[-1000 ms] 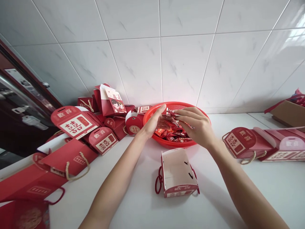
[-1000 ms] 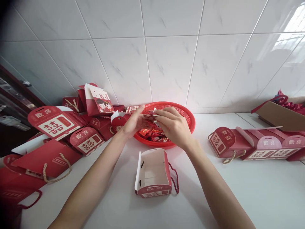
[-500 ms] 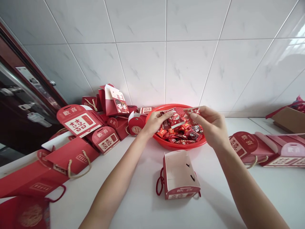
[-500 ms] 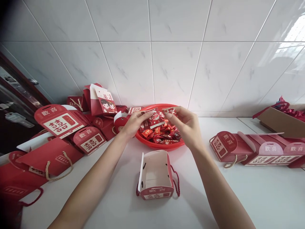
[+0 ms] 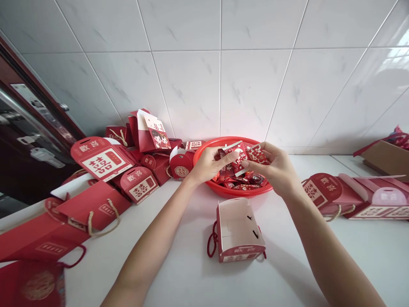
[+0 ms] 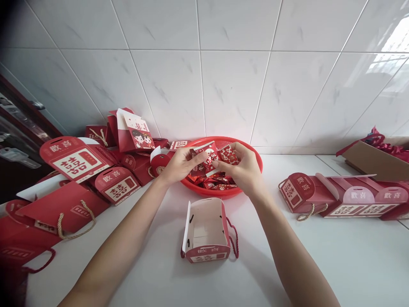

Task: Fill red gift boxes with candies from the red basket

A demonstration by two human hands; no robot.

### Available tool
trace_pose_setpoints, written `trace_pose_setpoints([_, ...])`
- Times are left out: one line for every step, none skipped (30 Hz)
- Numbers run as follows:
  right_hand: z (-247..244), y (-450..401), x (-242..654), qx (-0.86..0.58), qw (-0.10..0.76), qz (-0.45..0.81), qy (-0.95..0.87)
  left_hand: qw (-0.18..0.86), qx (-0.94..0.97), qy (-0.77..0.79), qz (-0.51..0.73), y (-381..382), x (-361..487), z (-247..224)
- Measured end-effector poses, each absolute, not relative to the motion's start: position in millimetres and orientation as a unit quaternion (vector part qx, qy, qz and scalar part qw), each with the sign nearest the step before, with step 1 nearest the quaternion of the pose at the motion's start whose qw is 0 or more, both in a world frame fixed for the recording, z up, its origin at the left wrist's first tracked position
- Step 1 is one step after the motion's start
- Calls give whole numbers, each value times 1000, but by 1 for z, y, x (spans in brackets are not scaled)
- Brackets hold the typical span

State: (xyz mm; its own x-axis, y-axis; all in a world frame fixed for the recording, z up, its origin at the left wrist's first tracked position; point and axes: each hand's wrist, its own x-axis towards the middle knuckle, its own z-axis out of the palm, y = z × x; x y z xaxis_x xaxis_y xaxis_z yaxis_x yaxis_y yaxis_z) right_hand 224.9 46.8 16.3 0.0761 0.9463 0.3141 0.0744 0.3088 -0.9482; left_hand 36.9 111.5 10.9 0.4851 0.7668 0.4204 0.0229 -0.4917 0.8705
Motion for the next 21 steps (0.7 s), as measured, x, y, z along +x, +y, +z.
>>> trace_pose_setpoints([19,45,227,-442,580,382,-568,435,758,263,408,112,32,14])
trace_pose_setpoints([21,43,231,-433,581,387,-571,445,770,259,375,111,27,18])
trace_pose_setpoints([25,40,235,-423,578,392,-577,457,783,253,338,111,21,22])
trace_pose_setpoints([28,36,239,-414,572,399,-586,465,793,251,304,110,15,26])
trace_pose_setpoints([32,32,243,-405,560,408,-596,465,802,253,275,108,9,30])
trace_pose_setpoints([36,28,247,-396,541,419,-613,453,814,264,251,106,3,35])
trace_pose_setpoints([39,23,250,-387,517,428,-633,426,827,281,235,103,-2,40])
trace_pose_setpoints([43,18,251,-378,484,434,-659,391,842,300,220,100,-6,44])
trace_pose_setpoints([46,14,252,-370,442,434,-692,358,854,319,204,96,-9,48])
trace_pose_setpoints([49,10,251,-366,395,426,-727,331,863,336,183,92,-12,52])
trace_pose_setpoints([51,7,250,-364,345,412,-761,313,870,350,153,87,-13,56])
trace_pose_setpoints([52,5,247,-365,294,392,-792,302,875,361,116,83,-13,59])
trace_pose_setpoints([52,3,243,-369,248,370,-816,293,877,372,77,78,-13,61])
trace_pose_setpoints([52,1,240,-374,209,350,-833,284,879,380,43,73,-11,63])
trace_pose_setpoints([52,0,236,-380,179,335,-843,272,880,388,17,69,-8,64])
trace_pose_setpoints([51,-1,233,-386,155,325,-850,259,881,396,-1,65,-5,64])
trace_pose_setpoints([50,-1,230,-391,137,317,-853,246,882,401,-14,61,-2,64])
trace_pose_setpoints([50,-2,229,-396,126,312,-855,236,884,404,-27,59,1,63])
trace_pose_setpoints([49,-2,228,-399,120,307,-855,229,885,403,-40,57,4,63])
trace_pose_setpoints([49,-2,229,-403,117,303,-856,226,887,399,-52,56,6,62])
trace_pose_setpoints([50,-1,230,-406,116,298,-856,224,888,396,-62,55,7,61])
